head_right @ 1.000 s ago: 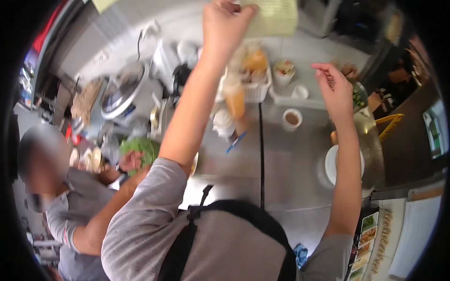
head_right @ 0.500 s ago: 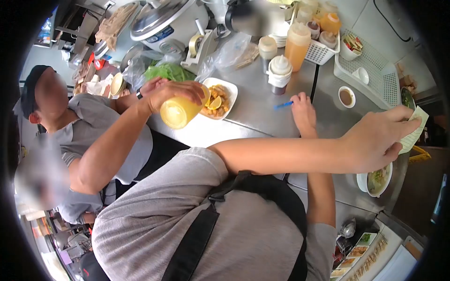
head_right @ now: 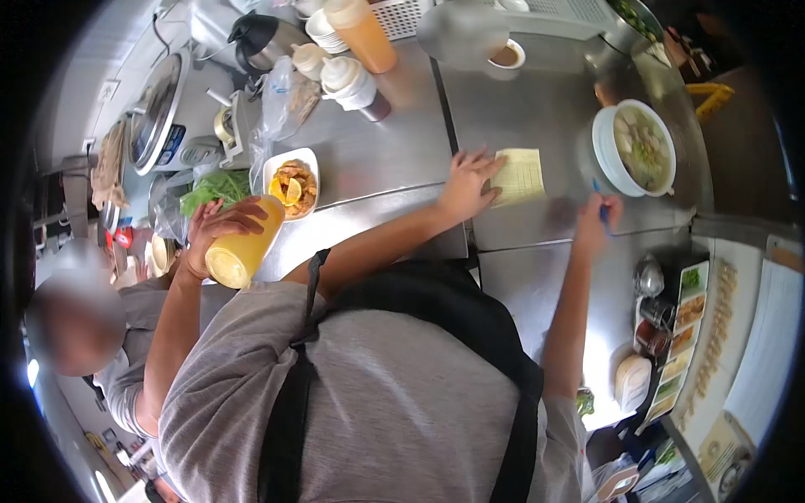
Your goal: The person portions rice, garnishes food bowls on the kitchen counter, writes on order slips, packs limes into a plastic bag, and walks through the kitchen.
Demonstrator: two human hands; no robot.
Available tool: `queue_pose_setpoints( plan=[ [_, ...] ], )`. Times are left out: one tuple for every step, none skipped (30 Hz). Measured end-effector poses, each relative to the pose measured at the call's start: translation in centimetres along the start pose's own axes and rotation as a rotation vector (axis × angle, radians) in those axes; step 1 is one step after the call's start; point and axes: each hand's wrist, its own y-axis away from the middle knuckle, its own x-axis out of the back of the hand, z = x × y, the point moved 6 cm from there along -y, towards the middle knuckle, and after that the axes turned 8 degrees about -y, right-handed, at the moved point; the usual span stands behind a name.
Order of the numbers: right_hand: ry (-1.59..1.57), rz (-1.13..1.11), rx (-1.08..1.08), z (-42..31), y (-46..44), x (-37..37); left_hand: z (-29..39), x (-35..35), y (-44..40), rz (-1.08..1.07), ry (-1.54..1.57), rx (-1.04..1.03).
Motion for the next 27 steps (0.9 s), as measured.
queue_pose_setpoints(
  plan=[
    [-0.144,-0.055,-0.014,-0.2,1.3,-1.0,0.0,-0.1,0.0,-0.003,-0.012,-0.019],
    [-0.207,-0.115,0.000,-0.3,2.4,-2.2,0.1,0.2,-0.4,-0.004,-0.025,-0.038],
    [-0.270,-0.177,0.014,-0.6,3.7,-3.6,0.1,0.5,-0.8,-0.004,-0.037,-0.054],
    [-0.344,-0.235,-0.036,-2.6,5.2,-5.6,-0.2,0.3,-1.2,-0.058,-0.052,-0.065],
    [-0.421,-0.296,-0.083,-4.4,6.1,-7.2,-0.4,0.3,-1.4,-0.071,-0.056,-0.088],
    [-0.435,-0.356,-0.080,-3.5,6.5,-8.0,-0.6,0.3,-1.6,-0.081,-0.062,-0.109],
    [-0.449,-0.417,-0.078,-2.2,7.0,-9.0,-0.7,0.3,-1.7,-0.091,-0.068,-0.128],
    [-0.381,-0.435,-0.103,-0.7,7.1,-9.3,-0.7,0.4,-1.7,-0.094,-0.066,-0.135],
    [-0.313,-0.454,-0.127,0.5,7.1,-9.4,-0.7,0.5,-1.6,-0.096,-0.064,-0.140],
    [-0.245,-0.473,-0.152,1.6,7.1,-9.4,-0.7,0.6,-1.5,-0.099,-0.062,-0.144],
    [-0.233,-0.460,-0.134,1.3,7.1,-9.6,-0.7,0.7,-1.5,-0.105,-0.066,-0.145],
    [-0.220,-0.449,-0.116,0.9,7.0,-9.8,-0.7,0.7,-1.5,-0.111,-0.069,-0.145],
    [-0.207,-0.438,-0.097,0.6,6.9,-10.0,-0.7,0.7,-1.5,-0.117,-0.073,-0.146],
    [-0.234,-0.409,-0.088,0.8,6.8,-10.2,-0.8,0.6,-1.5,-0.121,-0.068,-0.145],
    [-0.262,-0.382,-0.078,1.3,6.7,-10.4,-0.9,0.6,-1.6,-0.124,-0.065,-0.145],
    [-0.289,-0.353,-0.069,1.6,6.7,-10.5,-0.9,0.5,-1.5,-0.128,-0.060,-0.144],
    [-0.240,-0.348,-0.045,1.7,6.6,-10.5,-1.0,0.5,-1.5,-0.128,-0.057,-0.142],
    [-0.191,-0.342,-0.020,1.8,6.5,-10.4,-1.0,0.5,-1.5,-0.128,-0.053,-0.139],
    [-0.142,-0.335,0.005,1.8,6.4,-10.4,-1.0,0.5,-1.5,-0.128,-0.050,-0.137],
    [-0.132,-0.338,0.007,1.4,6.6,-10.7,-1.0,0.5,-1.5,-0.130,-0.055,-0.136],
    [-0.121,-0.340,0.009,0.9,6.9,-11.0,-1.0,0.4,-1.5,-0.133,-0.060,-0.136],
    [-0.110,-0.340,0.012,0.5,7.0,-11.2,-1.0,0.4,-1.5,-0.136,-0.065,-0.137],
    [-0.095,-0.367,0.027,0.3,7.1,-11.3,-1.0,0.4,-1.5,-0.138,-0.078,-0.140],
    [-0.080,-0.394,0.041,0.1,7.2,-11.5,-1.1,0.3,-1.6,-0.141,-0.090,-0.142],
    [-0.064,-0.420,0.056,-0.1,7.3,-11.7,-1.1,0.3,-1.6,-0.143,-0.103,-0.146],
    [-0.043,-0.327,0.126,-0.5,6.9,-11.0,-1.1,0.3,-1.5,-0.144,-0.089,-0.142],
    [-0.022,-0.233,0.196,-0.9,6.4,-10.2,-1.0,0.4,-1.5,-0.143,-0.074,-0.139]
  ],
)
